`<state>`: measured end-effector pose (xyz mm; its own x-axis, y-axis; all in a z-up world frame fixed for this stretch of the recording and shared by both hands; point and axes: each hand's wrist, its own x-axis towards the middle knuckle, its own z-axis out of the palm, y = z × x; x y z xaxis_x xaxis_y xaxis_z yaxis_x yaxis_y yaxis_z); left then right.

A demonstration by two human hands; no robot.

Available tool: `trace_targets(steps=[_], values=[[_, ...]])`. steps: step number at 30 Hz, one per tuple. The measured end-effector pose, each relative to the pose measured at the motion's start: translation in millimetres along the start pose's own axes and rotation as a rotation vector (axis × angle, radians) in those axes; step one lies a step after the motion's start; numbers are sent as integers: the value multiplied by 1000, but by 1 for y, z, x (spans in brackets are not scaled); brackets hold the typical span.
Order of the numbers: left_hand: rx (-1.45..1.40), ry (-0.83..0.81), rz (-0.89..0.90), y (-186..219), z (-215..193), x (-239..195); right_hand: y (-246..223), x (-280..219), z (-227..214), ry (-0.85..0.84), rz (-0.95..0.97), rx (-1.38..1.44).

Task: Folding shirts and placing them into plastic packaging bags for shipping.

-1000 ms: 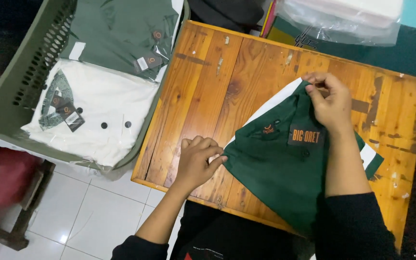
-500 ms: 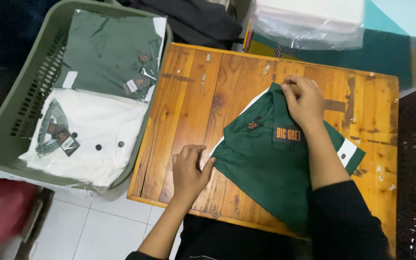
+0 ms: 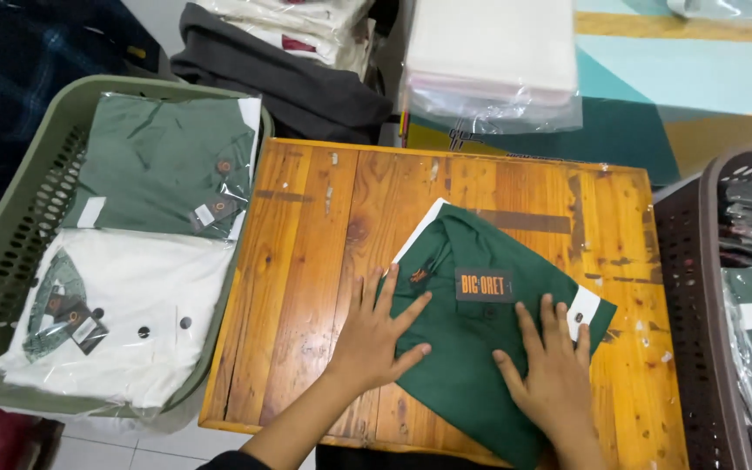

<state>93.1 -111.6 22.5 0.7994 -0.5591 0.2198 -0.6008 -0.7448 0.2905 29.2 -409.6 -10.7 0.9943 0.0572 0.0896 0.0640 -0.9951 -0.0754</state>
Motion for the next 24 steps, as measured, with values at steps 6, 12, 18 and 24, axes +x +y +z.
trace_targets(steps=[6, 12, 18, 24], values=[[-63, -67, -48, 15, -11, -11, 34, -1, -6, -162, -87, 16], [-500, 237, 355, -49, 22, 106, 53, 107, -19, 110, -169, -25], [-676, 210, 202, -82, 53, 136, 33, 254, -17, 72, -233, 251], [-636, 112, 128, -83, 54, 135, 37, 374, 55, -37, -119, 246]])
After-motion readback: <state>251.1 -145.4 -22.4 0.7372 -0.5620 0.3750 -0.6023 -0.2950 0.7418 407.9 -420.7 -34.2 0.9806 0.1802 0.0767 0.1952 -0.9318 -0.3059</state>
